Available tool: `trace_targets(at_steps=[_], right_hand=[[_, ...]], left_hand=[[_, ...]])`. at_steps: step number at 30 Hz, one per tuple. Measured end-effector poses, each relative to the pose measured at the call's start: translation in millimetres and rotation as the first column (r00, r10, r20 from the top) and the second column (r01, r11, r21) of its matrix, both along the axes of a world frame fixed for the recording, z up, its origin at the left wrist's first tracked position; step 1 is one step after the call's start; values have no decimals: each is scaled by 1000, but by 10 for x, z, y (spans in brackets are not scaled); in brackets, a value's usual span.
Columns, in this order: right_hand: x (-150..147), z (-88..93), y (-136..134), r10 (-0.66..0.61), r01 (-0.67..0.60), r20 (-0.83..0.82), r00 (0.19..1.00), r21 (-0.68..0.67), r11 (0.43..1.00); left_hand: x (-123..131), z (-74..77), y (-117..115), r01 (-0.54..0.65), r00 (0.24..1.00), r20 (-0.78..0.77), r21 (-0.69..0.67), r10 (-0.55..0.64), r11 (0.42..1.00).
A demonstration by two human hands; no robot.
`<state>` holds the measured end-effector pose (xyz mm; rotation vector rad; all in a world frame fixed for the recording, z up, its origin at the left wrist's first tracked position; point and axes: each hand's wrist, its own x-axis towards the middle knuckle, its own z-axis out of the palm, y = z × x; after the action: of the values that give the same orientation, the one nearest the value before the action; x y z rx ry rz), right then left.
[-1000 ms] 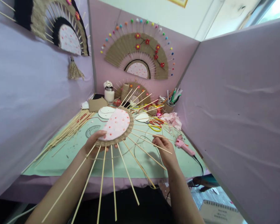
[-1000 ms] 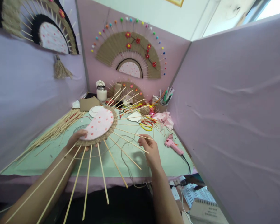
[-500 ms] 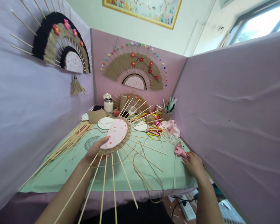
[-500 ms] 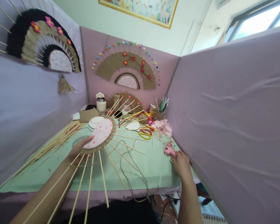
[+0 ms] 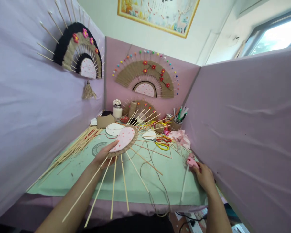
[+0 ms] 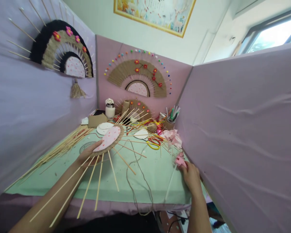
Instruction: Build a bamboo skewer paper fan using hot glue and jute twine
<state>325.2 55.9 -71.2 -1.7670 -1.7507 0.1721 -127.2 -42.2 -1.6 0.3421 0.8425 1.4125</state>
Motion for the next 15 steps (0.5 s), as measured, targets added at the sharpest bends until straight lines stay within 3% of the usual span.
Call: trace_targets(at_steps=[3,5,7,9,11,15], right_hand=[[-133,126,-169,20,-5,-409,912,37,999],[-317,245,-298,60,-38,-694,718,46,998],[-570,397,-422,114,-69,-872,476,92,993],[-858,564,-539,167,-127,-929,331,132,983],[-1140,715,-648,219,-189,-946,237,177,966],[-1562,865,-823,373,-244,-902,217,320,916]], left_hand=[[10,-8,18,10,1000,20,22,-10,1000],[9,-46,33,42,998,41,40,-44,998],[21,-86,43,95,993,71,62,-99,994],[60,-109,43,149,982,102,90,-158,985],[129,-111,32,173,973,137,112,-188,978],[340,-76,-25,165,944,266,138,-197,976]])
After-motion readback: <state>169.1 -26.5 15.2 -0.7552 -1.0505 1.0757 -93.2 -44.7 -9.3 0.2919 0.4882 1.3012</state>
